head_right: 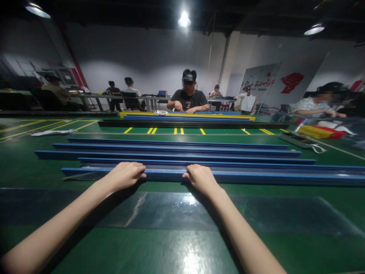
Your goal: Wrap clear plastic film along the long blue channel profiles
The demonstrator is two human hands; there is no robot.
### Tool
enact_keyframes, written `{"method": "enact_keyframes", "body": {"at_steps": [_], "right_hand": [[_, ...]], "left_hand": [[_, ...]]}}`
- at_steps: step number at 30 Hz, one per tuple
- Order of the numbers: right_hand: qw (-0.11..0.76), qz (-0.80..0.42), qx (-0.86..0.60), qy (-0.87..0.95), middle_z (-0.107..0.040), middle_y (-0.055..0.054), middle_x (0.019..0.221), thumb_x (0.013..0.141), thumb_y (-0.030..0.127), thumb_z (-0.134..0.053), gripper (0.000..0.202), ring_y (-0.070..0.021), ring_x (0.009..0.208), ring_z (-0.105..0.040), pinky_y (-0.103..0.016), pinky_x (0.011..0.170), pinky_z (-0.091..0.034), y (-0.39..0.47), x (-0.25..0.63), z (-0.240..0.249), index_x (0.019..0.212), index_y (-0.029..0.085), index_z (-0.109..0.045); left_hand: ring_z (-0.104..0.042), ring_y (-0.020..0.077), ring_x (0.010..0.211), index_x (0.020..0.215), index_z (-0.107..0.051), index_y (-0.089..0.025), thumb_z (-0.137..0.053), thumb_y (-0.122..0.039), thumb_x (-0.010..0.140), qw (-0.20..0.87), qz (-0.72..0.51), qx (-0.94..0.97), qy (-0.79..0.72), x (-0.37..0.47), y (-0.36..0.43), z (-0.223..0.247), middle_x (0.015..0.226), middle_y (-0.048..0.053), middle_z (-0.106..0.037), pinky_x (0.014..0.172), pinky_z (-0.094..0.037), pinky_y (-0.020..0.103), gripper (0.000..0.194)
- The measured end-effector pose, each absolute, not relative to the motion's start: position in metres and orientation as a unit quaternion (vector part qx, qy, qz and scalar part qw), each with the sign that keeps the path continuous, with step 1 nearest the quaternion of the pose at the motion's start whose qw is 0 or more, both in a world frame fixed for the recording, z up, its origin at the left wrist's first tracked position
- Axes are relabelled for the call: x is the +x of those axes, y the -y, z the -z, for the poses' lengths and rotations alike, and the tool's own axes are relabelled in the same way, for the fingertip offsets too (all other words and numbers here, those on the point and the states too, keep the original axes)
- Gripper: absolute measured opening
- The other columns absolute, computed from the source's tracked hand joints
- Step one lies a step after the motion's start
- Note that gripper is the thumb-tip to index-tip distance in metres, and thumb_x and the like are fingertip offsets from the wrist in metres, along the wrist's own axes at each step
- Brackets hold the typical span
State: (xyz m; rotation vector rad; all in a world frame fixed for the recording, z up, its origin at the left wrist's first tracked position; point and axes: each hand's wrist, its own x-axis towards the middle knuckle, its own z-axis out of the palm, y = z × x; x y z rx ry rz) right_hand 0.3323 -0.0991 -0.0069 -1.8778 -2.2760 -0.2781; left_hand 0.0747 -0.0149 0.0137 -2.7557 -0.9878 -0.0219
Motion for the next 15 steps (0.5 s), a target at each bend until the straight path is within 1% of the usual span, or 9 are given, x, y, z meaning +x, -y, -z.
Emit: {"method": "enact_keyframes", "body": {"at_steps": [3,6,9,12,15], "right_hand": [[0.089,0.103,-0.626,0.768,-0.062,-0.004,0.078,0.087,0.035,-0.036,0.029,-0.0141,0.073,-0.056,-0.023,0.056,-0.027,0.094,0.324,0.007,0.077,0.017,-0.055],[0.092,0.113,-0.622,0.769,-0.062,-0.005,0.078,0.087,0.037,-0.036,0.030,-0.0145,0.073,-0.056,-0.023,0.056,-0.028,0.090,0.313,0.006,0.077,0.017,-0.056],[0.090,0.114,-0.617,0.774,-0.062,-0.005,0.077,0.087,0.037,-0.036,0.030,-0.0148,0.073,-0.056,-0.023,0.056,-0.029,0.086,0.301,0.004,0.077,0.017,-0.056],[0.090,0.103,-0.619,0.773,-0.062,-0.005,0.078,0.087,0.038,-0.037,0.030,-0.0146,0.074,-0.056,-0.023,0.057,-0.031,0.084,0.293,0.003,0.078,0.017,-0.056],[0.090,0.098,-0.613,0.779,-0.062,-0.005,0.079,0.086,0.040,-0.038,0.030,-0.0150,0.077,-0.056,-0.023,0.059,-0.032,0.084,0.290,0.002,0.078,0.018,-0.057]], "left_hand": [[-0.057,0.0183,0.079,0.084,-0.053,-0.020,-0.046,-0.029,0.081,0.105,0.021,-0.935,0.339,0.083,0.019,-0.017,0.088,0.003,-0.061,0.062,-0.038,0.025,0.012],[-0.055,0.0173,0.085,0.092,-0.051,-0.022,-0.051,-0.026,0.078,0.090,0.065,-0.941,0.319,0.099,0.023,-0.016,0.095,0.002,-0.059,0.066,-0.039,0.025,0.015],[-0.054,0.0168,0.087,0.089,-0.052,-0.021,-0.052,-0.026,0.077,0.074,0.088,-0.945,0.306,0.114,0.024,-0.013,0.092,0.001,-0.058,0.067,-0.039,0.024,0.012],[-0.055,0.0172,0.083,0.082,-0.053,-0.020,-0.051,-0.025,0.078,0.076,0.077,-0.946,0.305,0.123,0.022,-0.012,0.086,0.002,-0.058,0.064,-0.038,0.025,0.007],[-0.055,0.0170,0.080,0.080,-0.052,-0.020,-0.050,-0.021,0.076,0.077,0.063,-0.954,0.284,0.123,0.018,-0.014,0.085,0.002,-0.059,0.062,-0.036,0.025,0.005]]}}
